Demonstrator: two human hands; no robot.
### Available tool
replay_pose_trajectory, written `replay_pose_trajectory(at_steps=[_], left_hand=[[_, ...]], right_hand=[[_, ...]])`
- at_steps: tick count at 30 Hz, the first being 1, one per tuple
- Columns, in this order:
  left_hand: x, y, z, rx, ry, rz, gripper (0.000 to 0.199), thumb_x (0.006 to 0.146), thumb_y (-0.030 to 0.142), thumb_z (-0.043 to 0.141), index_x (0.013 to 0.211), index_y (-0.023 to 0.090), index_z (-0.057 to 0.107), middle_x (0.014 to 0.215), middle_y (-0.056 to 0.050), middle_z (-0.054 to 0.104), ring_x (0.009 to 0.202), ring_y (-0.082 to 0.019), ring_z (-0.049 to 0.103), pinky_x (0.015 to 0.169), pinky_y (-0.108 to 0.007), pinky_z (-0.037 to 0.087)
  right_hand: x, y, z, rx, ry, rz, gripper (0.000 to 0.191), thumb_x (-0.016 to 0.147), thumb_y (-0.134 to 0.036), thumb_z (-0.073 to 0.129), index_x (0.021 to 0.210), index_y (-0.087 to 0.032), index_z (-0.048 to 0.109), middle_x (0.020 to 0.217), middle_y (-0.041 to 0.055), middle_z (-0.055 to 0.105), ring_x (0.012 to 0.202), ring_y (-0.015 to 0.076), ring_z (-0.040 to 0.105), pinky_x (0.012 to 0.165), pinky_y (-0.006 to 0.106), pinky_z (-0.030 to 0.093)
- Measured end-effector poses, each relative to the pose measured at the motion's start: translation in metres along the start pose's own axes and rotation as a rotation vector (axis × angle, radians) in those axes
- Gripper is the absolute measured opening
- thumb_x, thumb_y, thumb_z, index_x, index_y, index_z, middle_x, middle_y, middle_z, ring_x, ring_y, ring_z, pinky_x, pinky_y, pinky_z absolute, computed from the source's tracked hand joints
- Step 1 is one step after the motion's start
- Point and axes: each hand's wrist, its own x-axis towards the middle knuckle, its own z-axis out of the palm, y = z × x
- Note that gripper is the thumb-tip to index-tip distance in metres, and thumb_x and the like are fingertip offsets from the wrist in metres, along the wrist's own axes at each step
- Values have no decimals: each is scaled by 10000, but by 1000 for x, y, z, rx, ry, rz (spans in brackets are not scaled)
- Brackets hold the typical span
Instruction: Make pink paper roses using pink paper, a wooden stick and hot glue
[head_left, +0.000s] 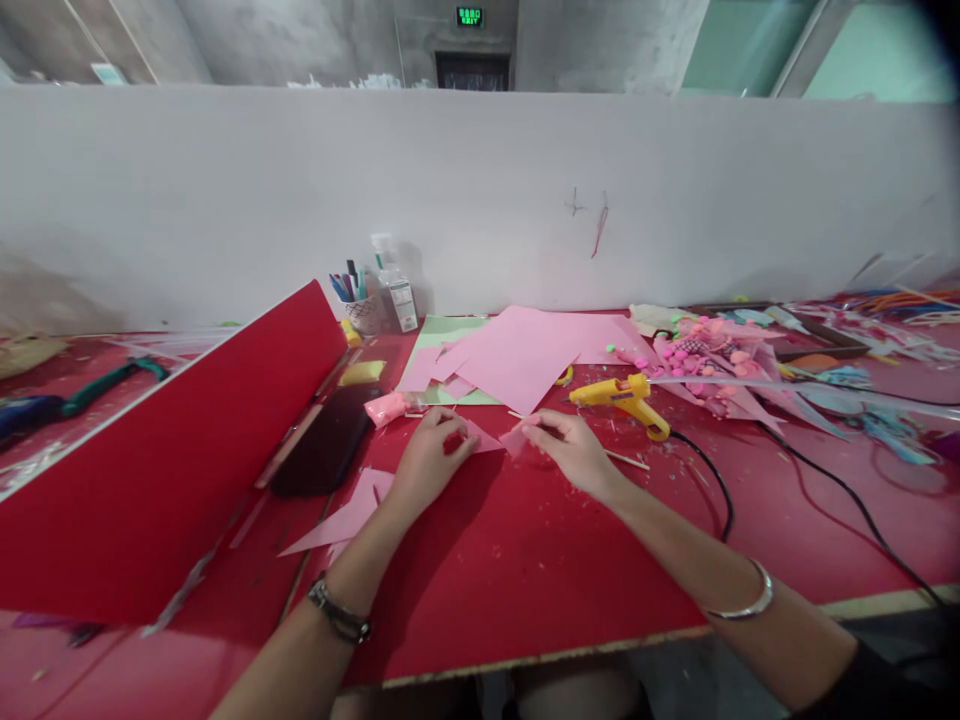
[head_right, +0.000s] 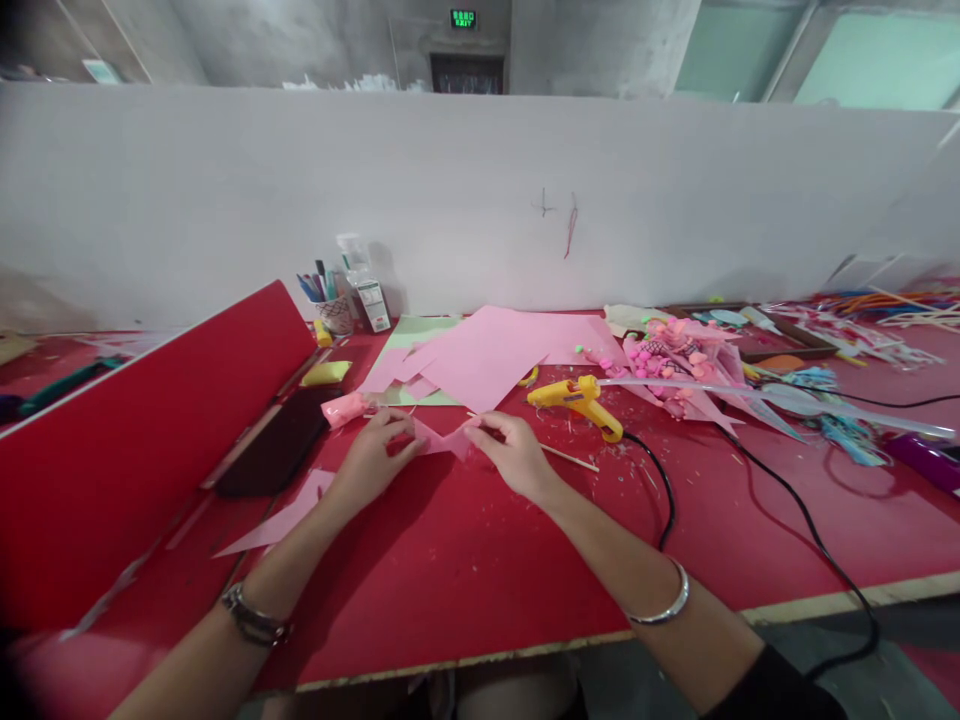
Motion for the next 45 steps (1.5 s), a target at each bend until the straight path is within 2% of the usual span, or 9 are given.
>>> replay_pose_trajectory(at_steps=[3, 8, 12, 19, 25, 29, 33, 39, 45], left_hand=[[0, 2, 0, -69, -4, -33, 173, 781, 268, 475, 657, 161, 530, 910, -49, 485, 878, -161, 489, 804, -292, 393], [-1, 3, 3, -153, -44, -47, 175, 792, 278, 460, 692, 160, 543, 935, -57, 494, 910, -164, 486, 830, -301, 388], [-2, 5, 7, -177, -85, -27, 173, 796, 276, 457, 729, 163, 570, 931, -54, 502, 883, -157, 494, 808, -288, 393], [-3, 8, 6, -203, -99, -10, 181, 805, 265, 440, 764, 163, 584, 885, -45, 528, 836, -149, 495, 777, -269, 380], [-2, 15, 2, -327, -172, -100, 214, 803, 255, 410, 652, 149, 519, 697, -5, 512, 708, -134, 480, 674, -242, 377], [-2, 19, 2, -481, -209, -203, 169, 790, 256, 416, 712, 146, 519, 701, 9, 512, 681, -122, 476, 654, -233, 378], [-2, 18, 5, -585, -202, -223, 70, 727, 170, 461, 784, 151, 497, 728, 14, 504, 696, -118, 480, 673, -242, 393], [-3, 10, 13, -655, -135, -202, 323, 660, 84, 469, 974, 159, 486, 1021, -61, 511, 959, -163, 477, 853, -318, 375], [-6, 12, 14, -708, -108, -184, 513, 676, 76, 450, 1164, 217, 379, 1220, -81, 389, 1066, -175, 428, 837, -311, 409]], right_hand=[[0, 2, 0, -44, 21, -19, 255, 799, -368, 439, 641, -172, 479, 608, -25, 493, 582, 94, 487, 551, 211, 387], [-5, 1, 5, 143, -153, 166, 258, 847, -403, 314, 819, -194, 462, 540, -62, 460, 320, 42, 355, 319, 165, 241], [-7, -2, 7, 54, -171, 139, 234, 832, -288, 374, 978, -190, 529, 584, -50, 434, 428, 44, 360, 402, 165, 288], [-6, 1, 7, 62, -207, 111, 420, 782, -187, 439, 1200, -175, 396, 596, -45, 484, 502, 69, 430, 476, 191, 349], [-6, 4, 6, 39, -176, 92, 401, 761, -195, 472, 1162, -188, 491, 752, 10, 582, 579, 80, 512, 561, 218, 417], [-6, 5, 6, 7, -156, 72, 393, 767, -211, 475, 1158, -193, 506, 674, -2, 580, 538, 80, 493, 537, 217, 418], [-6, 5, 6, -39, -135, 50, 347, 790, -232, 445, 1121, -195, 539, 596, -17, 540, 514, 84, 473, 512, 215, 413], [-6, 8, 9, 87, -134, 77, 325, 779, -204, 443, 1102, -214, 485, 731, -5, 550, 582, 92, 566, 554, 231, 454], [-7, 6, 9, 100, -117, 107, 144, 747, -240, 512, 873, -172, 494, 687, -9, 559, 591, 125, 610, 535, 233, 466]])
